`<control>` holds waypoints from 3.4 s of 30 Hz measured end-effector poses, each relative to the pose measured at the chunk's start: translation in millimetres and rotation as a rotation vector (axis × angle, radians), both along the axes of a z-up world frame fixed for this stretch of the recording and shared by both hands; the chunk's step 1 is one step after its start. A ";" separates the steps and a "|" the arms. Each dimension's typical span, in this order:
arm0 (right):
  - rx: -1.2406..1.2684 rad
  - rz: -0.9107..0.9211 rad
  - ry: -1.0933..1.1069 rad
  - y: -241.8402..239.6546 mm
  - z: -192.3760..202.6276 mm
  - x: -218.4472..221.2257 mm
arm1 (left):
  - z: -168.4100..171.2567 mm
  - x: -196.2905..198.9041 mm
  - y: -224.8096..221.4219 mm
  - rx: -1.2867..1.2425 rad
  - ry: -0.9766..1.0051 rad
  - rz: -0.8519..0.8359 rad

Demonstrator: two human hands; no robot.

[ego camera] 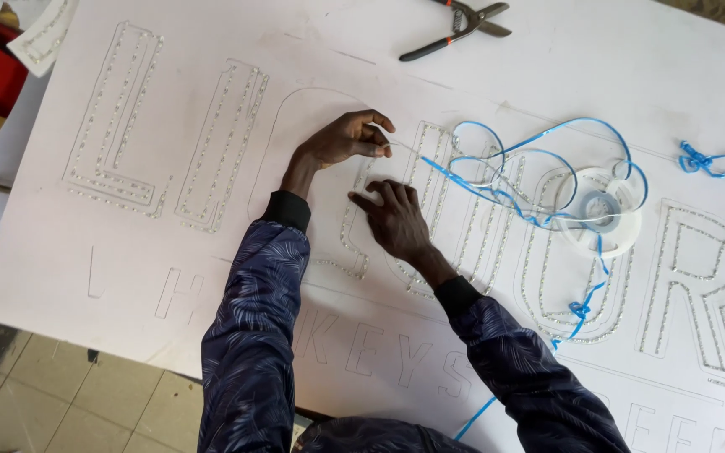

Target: Laying out and adhering flexible LED strips onto a sign template to create a lighted sign.

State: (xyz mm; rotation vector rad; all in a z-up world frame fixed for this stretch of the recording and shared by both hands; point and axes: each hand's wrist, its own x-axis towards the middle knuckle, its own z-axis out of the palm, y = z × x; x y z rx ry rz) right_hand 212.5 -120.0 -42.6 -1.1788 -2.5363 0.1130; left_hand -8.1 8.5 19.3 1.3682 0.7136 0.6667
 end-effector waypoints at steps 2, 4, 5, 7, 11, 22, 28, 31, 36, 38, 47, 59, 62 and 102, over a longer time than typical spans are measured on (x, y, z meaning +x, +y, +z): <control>0.008 -0.006 -0.016 1.7 -2.9 0.7 | -16.5 -3.1 16.7 0.072 0.021 0.034; 0.007 -0.011 -0.031 1.2 -3.4 0.6 | -30.4 -5.9 27.7 0.135 0.043 0.070; 0.005 -0.013 -0.032 0.9 -1.8 0.4 | -35.4 -6.8 31.3 0.168 0.066 0.077; 0.001 -0.011 -0.034 1.1 3.4 -0.1 | -43.9 -8.3 35.1 0.200 0.088 0.086; 0.075 0.062 -0.023 -3.0 12.3 -3.8 | -58.6 -8.5 30.9 0.248 0.071 0.158; 0.053 0.129 -0.032 1.6 6.6 -9.0 | -63.5 -4.8 25.8 0.313 0.055 0.275; 0.021 0.038 -0.061 5.8 4.6 -17.8 | -70.2 -2.3 26.7 0.338 0.109 0.296; 0.009 -0.007 -0.048 11.8 3.5 -25.2 | -70.4 -0.9 28.1 0.335 0.097 0.299; 0.047 -0.085 -0.066 15.8 -4.6 -30.6 | -73.5 4.2 29.6 0.317 0.134 0.335; 0.040 -0.128 -0.056 18.4 -7.5 -35.6 | -58.3 4.9 21.7 0.313 0.135 0.337; -0.007 -0.289 -0.076 27.9 -15.7 -51.0 | -66.8 11.6 32.2 0.147 -0.044 0.302; 0.056 -0.282 -0.046 25.3 -3.4 -54.6 | -71.2 18.3 61.5 -0.070 -0.583 0.355; 0.103 -0.279 -0.035 25.8 -2.2 -54.0 | -25.3 17.0 76.5 -0.056 -0.822 0.324; 0.100 -0.339 0.021 25.7 -18.3 -55.5 | -66.0 4.0 87.7 0.712 0.906 0.152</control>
